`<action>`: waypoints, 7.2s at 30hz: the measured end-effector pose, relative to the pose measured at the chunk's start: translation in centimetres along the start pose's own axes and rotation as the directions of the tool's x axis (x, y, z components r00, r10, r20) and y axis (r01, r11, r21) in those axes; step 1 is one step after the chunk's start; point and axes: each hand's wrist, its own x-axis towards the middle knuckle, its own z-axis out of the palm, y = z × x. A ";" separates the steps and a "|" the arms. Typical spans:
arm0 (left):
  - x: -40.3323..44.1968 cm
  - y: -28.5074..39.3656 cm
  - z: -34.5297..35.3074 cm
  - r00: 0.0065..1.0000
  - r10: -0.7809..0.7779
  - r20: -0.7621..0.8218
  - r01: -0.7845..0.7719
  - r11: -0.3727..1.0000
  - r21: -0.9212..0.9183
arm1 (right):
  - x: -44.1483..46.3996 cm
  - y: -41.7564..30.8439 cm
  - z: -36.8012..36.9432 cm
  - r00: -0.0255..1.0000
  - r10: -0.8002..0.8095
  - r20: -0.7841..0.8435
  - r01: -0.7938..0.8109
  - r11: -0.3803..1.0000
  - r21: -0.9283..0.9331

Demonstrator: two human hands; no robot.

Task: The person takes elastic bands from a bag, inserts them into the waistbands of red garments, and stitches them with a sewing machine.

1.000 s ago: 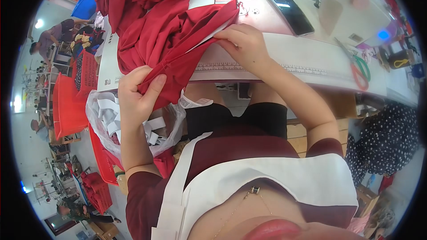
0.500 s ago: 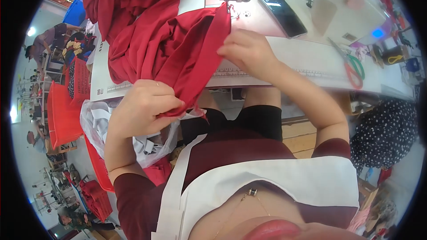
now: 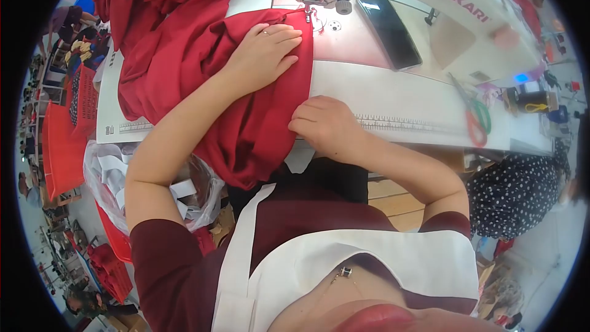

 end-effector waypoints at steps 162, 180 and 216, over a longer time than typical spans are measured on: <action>13.6 -19.6 -12.3 0.809 -0.296 -0.509 0.491 0.815 0.306 | -8.8 -1.3 -2.9 0.852 0.241 -0.464 -0.238 0.969 0.066; 8.4 -28.2 -36.9 0.223 0.185 -0.957 0.298 0.922 0.248 | -7.0 -1.2 -3.1 0.798 0.353 -0.489 -0.414 0.910 -0.018; -6.5 -9.6 -16.1 0.914 -0.374 -0.159 0.312 0.897 -0.314 | 12.8 -2.6 3.9 0.933 -0.354 -0.070 0.360 0.897 0.258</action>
